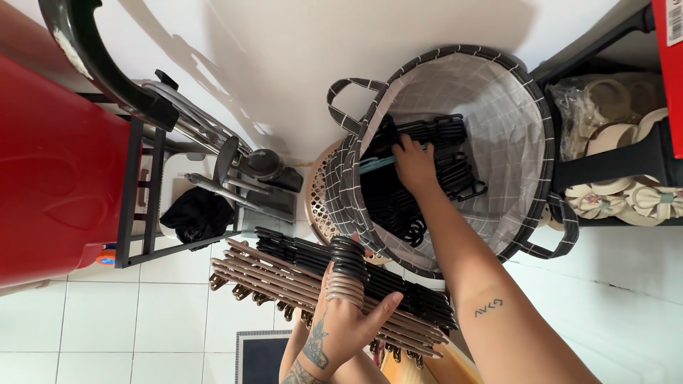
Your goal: Hand washing clothes in a bathroom using buckets and a washboard basin.
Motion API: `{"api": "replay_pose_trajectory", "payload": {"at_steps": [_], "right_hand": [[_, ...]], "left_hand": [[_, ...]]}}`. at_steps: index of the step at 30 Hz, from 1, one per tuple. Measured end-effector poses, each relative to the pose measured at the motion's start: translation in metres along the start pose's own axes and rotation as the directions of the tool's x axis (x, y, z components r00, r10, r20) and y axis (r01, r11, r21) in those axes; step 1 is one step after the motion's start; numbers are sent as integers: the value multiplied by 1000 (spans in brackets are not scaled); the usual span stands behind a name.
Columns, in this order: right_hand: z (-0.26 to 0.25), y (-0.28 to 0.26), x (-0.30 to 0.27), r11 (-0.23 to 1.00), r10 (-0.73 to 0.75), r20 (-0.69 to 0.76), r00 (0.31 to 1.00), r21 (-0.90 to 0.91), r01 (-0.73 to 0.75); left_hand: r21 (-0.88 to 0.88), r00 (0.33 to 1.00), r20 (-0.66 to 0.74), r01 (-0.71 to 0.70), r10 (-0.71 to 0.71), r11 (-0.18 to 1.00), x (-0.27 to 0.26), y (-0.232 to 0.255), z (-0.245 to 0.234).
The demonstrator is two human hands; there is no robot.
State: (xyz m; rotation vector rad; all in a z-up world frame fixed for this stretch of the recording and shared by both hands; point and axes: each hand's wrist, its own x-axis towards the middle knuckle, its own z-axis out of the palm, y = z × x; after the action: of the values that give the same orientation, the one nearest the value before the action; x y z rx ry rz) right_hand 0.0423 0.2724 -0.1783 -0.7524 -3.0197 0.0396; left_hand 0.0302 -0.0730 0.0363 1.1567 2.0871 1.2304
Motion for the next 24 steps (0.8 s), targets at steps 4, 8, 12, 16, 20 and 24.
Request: {"api": "replay_pose_trajectory", "payload": {"at_steps": [4,8,12,16,20,24], "right_hand": [[-4,-2,-4,1000,15,20,1000,-14,-14],[-12,8,-4,997,-60,71,996,-35,63],[-96,17,-9,999,34,37,999,22,-35],[-227,2,-65,979,134,-148,980,174,-108],[-337,-50,-147,925,334,-356,873,304,-230],[-380,-122,-204,847,428,-327,842,471,-247]], "left_hand": [[-2,998,19,63,-63,998,-2,-4,1],[-42,998,-56,-3,1,999,-2,7,-12],[-33,988,-101,-119,115,992,-5,18,-27],[-167,997,-67,-51,40,985,-12,28,-37],[-220,1000,-4,-29,29,975,-23,37,-40],[-167,977,-51,-211,205,963,-38,55,-53]]}}
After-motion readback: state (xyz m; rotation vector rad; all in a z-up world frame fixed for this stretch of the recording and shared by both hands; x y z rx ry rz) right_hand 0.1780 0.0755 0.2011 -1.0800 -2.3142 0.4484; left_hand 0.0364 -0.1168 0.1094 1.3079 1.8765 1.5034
